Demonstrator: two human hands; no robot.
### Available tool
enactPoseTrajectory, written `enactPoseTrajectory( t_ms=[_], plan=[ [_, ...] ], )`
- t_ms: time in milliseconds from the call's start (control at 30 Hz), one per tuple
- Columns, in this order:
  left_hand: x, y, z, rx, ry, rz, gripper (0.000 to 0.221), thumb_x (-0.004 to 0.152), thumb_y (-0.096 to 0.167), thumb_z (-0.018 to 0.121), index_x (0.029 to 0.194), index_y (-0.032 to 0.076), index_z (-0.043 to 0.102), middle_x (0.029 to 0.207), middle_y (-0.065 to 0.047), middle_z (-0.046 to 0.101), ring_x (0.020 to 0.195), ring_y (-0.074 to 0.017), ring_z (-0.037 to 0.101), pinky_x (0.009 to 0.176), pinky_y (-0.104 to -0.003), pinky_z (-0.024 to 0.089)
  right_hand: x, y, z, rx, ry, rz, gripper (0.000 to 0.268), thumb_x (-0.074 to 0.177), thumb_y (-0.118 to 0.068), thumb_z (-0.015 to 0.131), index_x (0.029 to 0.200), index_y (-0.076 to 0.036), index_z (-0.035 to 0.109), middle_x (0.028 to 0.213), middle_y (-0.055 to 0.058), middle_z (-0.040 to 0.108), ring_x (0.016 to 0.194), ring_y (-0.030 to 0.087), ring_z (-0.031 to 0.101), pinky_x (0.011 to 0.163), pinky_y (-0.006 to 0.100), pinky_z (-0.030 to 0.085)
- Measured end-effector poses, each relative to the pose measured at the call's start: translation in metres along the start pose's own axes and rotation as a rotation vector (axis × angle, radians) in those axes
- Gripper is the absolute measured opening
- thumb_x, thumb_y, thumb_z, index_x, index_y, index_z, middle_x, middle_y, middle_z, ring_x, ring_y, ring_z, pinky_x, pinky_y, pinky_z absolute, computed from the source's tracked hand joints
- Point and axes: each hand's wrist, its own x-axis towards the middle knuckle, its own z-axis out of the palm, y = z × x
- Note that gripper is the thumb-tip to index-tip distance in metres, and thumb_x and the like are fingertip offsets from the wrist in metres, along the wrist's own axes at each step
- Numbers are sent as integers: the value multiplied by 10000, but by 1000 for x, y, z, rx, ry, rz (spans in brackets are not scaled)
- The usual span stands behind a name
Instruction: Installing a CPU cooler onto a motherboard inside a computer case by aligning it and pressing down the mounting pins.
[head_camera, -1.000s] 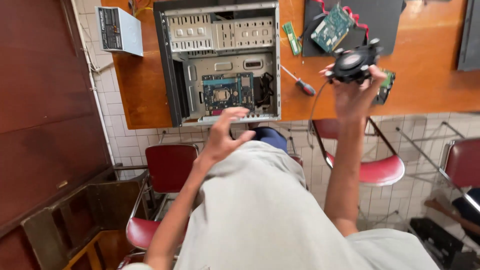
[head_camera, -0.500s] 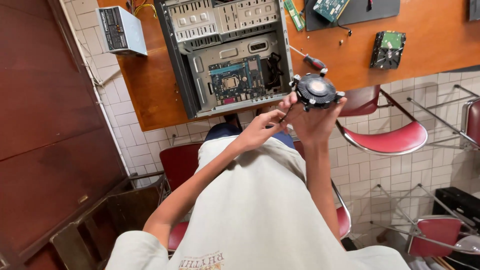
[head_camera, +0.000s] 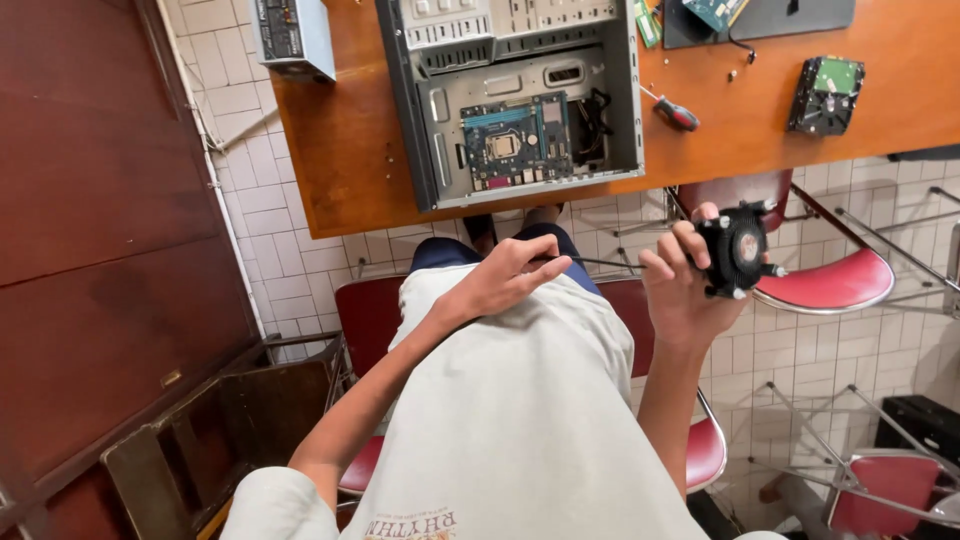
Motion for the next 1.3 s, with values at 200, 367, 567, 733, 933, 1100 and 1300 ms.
enactPoseTrajectory(
  t_ms=[200,367,567,733,933,1100,1300],
  plan=[
    [-5,-19,-4,15,64,25,361,1065,343,581,816,85,541,588,-65,468,579,-179,472,617,-320,465,-8,23,33,-89,27,33,543,817,-447,634,1234,-163,433,782,-70,362,650,80,332,686,292,298],
    [-12,-11,-7,70,68,37,360,1065,339,580,821,79,529,578,-72,471,564,-192,479,615,-327,475,-3,20,36,-158,10,50,581,802,-488,627,1234,-158,421,784,-46,362,628,90,326,672,305,249],
    [-10,-12,-11,84,45,50,352,1075,343,556,826,95,542,575,-53,450,559,-185,462,606,-320,471,-4,23,52,-225,24,48,593,829,-555,578,1215,-141,403,786,-26,333,609,81,251,654,299,206],
    [-11,-11,-14,97,12,46,328,1077,334,534,837,110,531,571,-45,436,569,-161,470,616,-314,482,-6,22,46,-210,50,24,633,851,-613,540,1222,-121,394,796,-10,326,615,86,236,657,300,219],
    [-8,-13,-15,74,-5,34,293,1073,315,528,857,119,551,581,-23,417,593,-142,440,631,-315,481,-4,21,44,-229,50,19,670,846,-654,491,1235,-118,386,812,4,336,612,96,255,655,297,233],
    [-5,-18,-14,60,-15,33,268,1070,290,522,869,120,571,578,-18,412,583,-149,440,628,-319,484,-5,22,51,-197,39,19,675,850,-662,498,1212,-100,403,805,17,345,591,95,260,627,290,245],
    [-5,-11,-16,52,-22,29,194,1035,216,481,876,127,548,613,-51,437,614,-170,460,642,-333,487,-3,21,53,-195,57,35,697,834,-678,500,1203,-93,407,807,34,346,598,106,271,621,285,258]
  ],
)
